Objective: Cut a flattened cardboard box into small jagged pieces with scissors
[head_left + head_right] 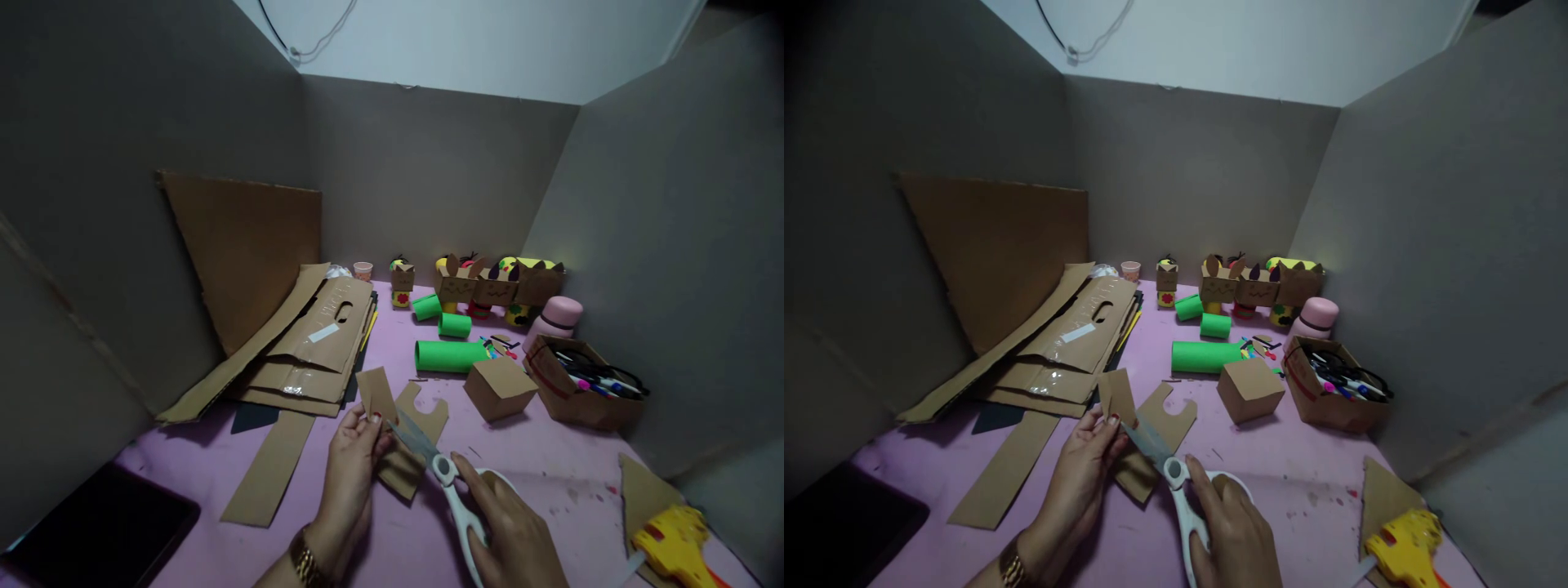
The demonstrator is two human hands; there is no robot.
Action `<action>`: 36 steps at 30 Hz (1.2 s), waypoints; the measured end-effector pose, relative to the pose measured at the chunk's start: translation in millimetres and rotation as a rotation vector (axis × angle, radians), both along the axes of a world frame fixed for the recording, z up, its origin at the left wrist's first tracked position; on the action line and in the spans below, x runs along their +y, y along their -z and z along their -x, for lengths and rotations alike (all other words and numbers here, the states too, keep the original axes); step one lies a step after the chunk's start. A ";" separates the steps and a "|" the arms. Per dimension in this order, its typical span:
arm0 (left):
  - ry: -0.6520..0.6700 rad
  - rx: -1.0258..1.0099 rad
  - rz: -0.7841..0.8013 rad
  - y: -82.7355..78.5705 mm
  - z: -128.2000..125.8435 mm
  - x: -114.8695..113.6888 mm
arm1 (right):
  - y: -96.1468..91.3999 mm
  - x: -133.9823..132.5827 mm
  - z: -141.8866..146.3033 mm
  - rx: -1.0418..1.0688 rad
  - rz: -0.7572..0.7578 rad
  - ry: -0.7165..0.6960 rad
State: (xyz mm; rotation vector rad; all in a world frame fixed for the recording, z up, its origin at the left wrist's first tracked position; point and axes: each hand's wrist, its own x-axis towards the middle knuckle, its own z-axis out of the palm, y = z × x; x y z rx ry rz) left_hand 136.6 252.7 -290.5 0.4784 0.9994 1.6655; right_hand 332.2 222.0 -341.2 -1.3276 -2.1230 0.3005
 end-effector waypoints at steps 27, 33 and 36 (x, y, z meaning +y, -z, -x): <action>0.270 0.119 -0.005 -14.5 -11.7 -19.8 | -1.0 -6.9 7.1 0.723 0.614 -0.234; 0.275 0.091 0.021 -13.0 -12.7 -18.5 | -10.5 -5.5 6.5 0.740 0.624 -0.251; 0.273 0.099 0.018 -12.8 -12.2 -17.8 | -14.3 -4.6 5.6 0.722 0.659 -0.275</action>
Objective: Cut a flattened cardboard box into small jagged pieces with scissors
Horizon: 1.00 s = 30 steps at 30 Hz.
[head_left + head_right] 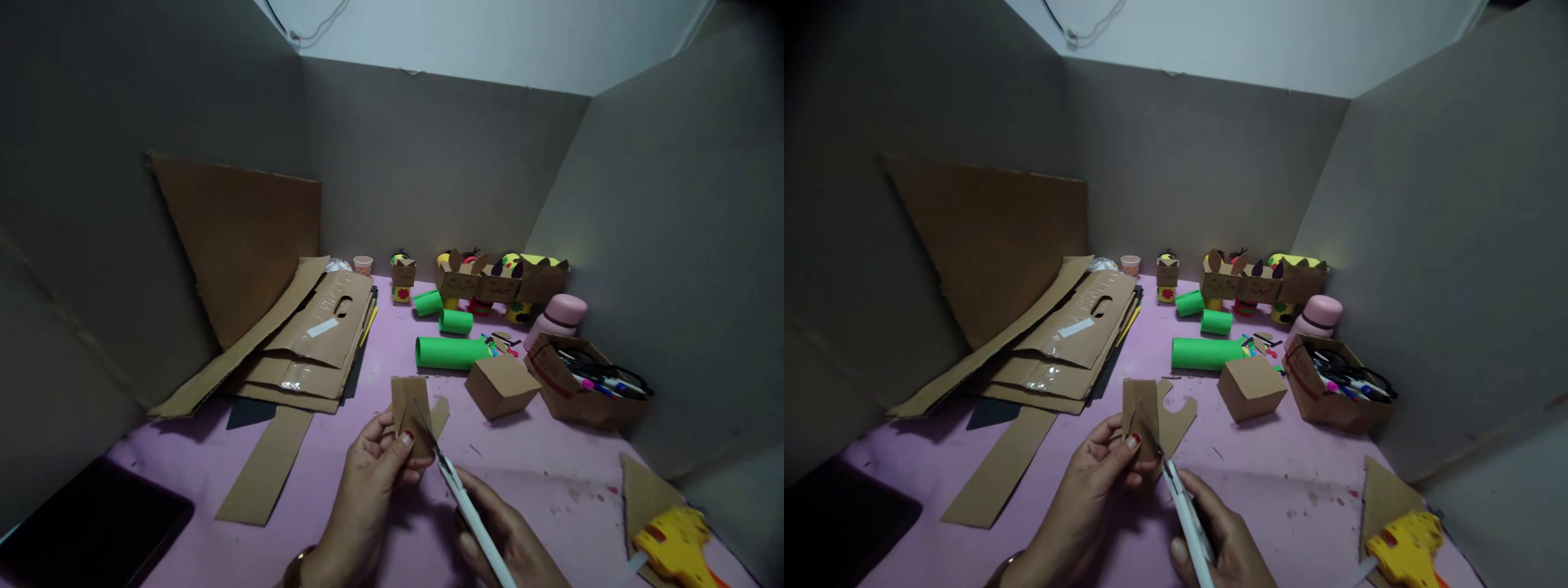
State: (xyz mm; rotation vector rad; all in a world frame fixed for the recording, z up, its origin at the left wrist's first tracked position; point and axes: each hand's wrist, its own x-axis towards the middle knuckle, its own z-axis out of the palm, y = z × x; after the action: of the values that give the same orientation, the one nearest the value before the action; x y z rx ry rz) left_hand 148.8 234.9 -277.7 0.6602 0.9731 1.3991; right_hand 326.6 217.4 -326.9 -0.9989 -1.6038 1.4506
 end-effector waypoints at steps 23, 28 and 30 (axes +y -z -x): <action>0.010 0.004 -0.001 -2.0 -2.8 -1.6 | -12.6 5.5 -8.2 -0.087 -0.022 -0.108; 0.005 -0.001 -0.001 0.0 -1.5 0.1 | -7.8 8.8 -8.3 -0.078 -0.015 -0.102; 0.018 0.022 0.014 -0.7 -0.5 0.4 | -5.2 10.1 -7.6 -0.074 -0.006 -0.090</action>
State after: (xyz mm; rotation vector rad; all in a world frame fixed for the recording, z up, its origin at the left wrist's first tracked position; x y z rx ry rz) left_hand 149.3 235.3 -276.9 0.6741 0.9913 1.3701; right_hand 334.2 227.5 -321.8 -0.9988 -1.7253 1.4835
